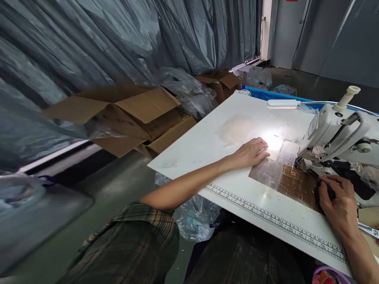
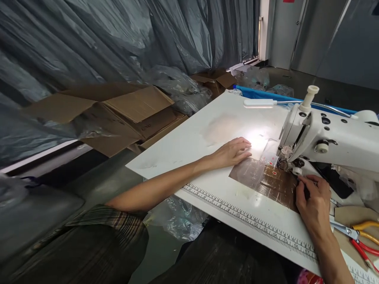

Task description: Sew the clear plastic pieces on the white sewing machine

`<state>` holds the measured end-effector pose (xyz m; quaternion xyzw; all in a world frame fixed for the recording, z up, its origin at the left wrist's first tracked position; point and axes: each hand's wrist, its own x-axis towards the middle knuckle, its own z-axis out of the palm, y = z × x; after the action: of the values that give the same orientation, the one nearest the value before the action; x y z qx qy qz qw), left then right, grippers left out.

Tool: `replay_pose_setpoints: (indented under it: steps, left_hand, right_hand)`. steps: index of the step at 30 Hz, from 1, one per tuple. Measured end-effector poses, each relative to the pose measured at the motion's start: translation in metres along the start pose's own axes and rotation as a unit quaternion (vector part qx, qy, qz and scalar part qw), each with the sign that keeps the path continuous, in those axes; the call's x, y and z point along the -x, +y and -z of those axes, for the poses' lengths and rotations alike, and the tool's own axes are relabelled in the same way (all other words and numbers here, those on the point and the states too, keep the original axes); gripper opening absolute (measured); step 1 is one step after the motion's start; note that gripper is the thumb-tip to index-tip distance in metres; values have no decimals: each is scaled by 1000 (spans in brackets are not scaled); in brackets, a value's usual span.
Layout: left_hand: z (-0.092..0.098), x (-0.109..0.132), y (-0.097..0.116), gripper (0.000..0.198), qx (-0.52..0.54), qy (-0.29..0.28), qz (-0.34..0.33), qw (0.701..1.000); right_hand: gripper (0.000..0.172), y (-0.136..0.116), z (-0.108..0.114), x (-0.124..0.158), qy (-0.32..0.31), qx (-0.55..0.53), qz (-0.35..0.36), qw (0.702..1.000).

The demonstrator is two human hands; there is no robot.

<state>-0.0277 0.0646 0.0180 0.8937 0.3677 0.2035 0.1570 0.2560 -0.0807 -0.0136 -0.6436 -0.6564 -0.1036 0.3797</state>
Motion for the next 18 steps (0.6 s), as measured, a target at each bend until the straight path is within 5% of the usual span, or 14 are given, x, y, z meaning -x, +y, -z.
replay_pose_setpoints:
  steps: [4,8,11,18]
  left_hand:
    - [-8,-1,-2,11,22,36,12,999]
    - [-4,-1,6,11,170,57,87,980]
    - [6,4,15,15,337,-18,136,931]
    - [36,31,65,20,536,-217,57,814]
  right_hand:
    - [34,-2,1,-1,1,-8,8,1000]
    - [28,-7,4,-2,-6,-38,25,999]
    - [27,-14,7,-5,-48,-88,28,995]
    - [40,-43,20,-16,-194,-252,-19,948]
